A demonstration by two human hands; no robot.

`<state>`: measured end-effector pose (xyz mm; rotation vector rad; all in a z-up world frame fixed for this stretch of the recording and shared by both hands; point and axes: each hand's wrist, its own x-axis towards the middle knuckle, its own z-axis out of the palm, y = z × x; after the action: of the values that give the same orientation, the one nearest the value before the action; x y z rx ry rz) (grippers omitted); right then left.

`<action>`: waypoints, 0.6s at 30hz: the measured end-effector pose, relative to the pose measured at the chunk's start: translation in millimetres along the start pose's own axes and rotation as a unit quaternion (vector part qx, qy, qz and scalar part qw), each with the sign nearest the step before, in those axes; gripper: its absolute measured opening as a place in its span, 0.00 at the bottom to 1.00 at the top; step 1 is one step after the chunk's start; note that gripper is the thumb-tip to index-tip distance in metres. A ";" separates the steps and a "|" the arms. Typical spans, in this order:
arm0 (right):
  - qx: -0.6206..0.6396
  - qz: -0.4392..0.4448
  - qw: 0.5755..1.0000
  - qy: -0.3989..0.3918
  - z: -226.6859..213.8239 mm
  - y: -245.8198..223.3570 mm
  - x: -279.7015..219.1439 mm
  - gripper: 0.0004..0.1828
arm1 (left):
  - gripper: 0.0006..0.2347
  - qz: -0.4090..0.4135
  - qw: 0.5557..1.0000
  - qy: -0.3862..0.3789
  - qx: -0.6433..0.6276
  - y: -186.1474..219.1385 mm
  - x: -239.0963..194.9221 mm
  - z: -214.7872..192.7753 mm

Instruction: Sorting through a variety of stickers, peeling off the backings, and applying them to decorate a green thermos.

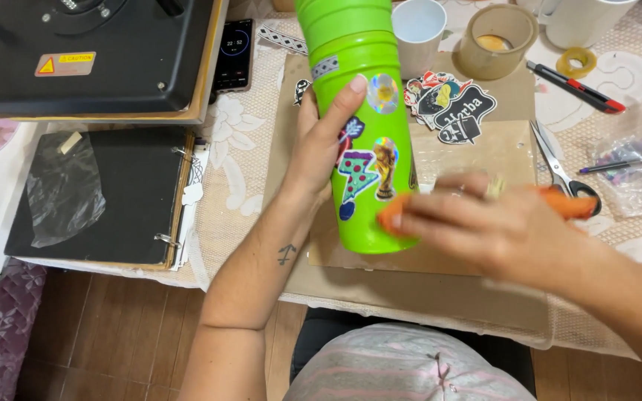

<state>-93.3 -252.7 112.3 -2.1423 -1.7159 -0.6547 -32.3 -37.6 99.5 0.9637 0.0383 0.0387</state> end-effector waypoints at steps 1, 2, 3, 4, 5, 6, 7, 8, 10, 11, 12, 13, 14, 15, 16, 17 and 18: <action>-0.041 0.014 0.999 0.006 0.8 5.6 3.7 0.15 | 0.28 -0.026 0.999 0.020 0.026 1.6 -4.7 6.2; -0.083 0.029 0.996 0.011 1.4 11.0 7.7 0.14 | 0.35 -0.053 0.996 0.039 0.052 3.5 -9.5 12.5; -0.084 0.028 0.996 0.012 4.3 1.9 13.1 0.14 | 0.35 -0.052 0.997 0.038 0.052 4.9 -10.1 14.8; -0.044 -0.022 0.999 0.022 7.0 -7.0 18.6 0.12 | 0.36 -0.051 0.996 0.044 0.064 6.5 -10.6 17.3; -0.004 -0.072 0.997 0.032 10.4 -16.3 23.8 0.10 | 0.37 -0.051 0.995 0.049 0.077 7.7 -11.3 19.4; -0.004 -0.071 0.997 0.033 6.6 -14.5 20.4 0.10 | 0.37 -0.051 0.994 0.049 0.078 7.8 -9.2 18.2; 0.006 -0.077 0.997 0.021 3.0 -12.9 17.1 0.10 | 0.36 -0.036 0.996 0.044 0.067 7.9 -7.4 16.7; 0.016 -0.082 0.996 0.009 -0.7 -11.2 13.8 0.11 | 0.35 -0.021 0.997 0.039 0.056 7.9 -5.5 15.3; -0.015 -0.038 0.999 0.022 -1.0 5.9 3.8 0.12 | 0.31 -0.021 0.999 0.023 0.025 3.5 -4.2 11.3; -0.044 0.006 0.998 0.033 -1.5 14.0 -2.0 0.14 | 0.27 -0.023 1.000 0.009 -0.007 0.4 -4.2 9.4; -0.045 0.006 0.998 0.032 -1.8 4.2 4.9 0.14 | 0.27 -0.023 1.000 0.008 -0.009 -1.3 -10.0 9.2; 0.006 -0.030 0.999 0.041 -1.7 -3.3 13.9 0.12 | 0.28 -0.028 1.000 0.004 0.013 -0.3 -13.6 9.0; 0.058 -0.066 0.995 0.048 -1.4 -10.6 22.9 0.12 | 0.30 -0.033 0.999 0.000 0.035 0.6 -16.9 8.7; 0.058 -0.066 0.995 0.048 -6.1 -14.5 19.1 0.12 | 0.30 -0.033 0.999 0.000 0.035 0.9 -19.2 2.0; 0.081 -0.078 0.994 0.007 -10.4 -18.2 15.1 0.11 | 0.29 0.012 0.999 -0.031 0.042 0.9 -21.2 -5.0; 0.104 -0.090 0.990 -0.033 -14.7 -21.4 11.9 0.11 | 0.29 0.059 0.995 -0.063 0.050 1.7 -23.0 -12.2; 0.103 -0.091 0.990 -0.033 -23.7 -17.5 -7.1 0.11 | 0.29 0.059 0.995 -0.062 0.050 6.8 -22.8 -29.1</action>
<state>-115.2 -266.8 127.9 -1.9027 -1.9377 -0.4323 -56.6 -11.0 88.8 1.0651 -0.1333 0.0868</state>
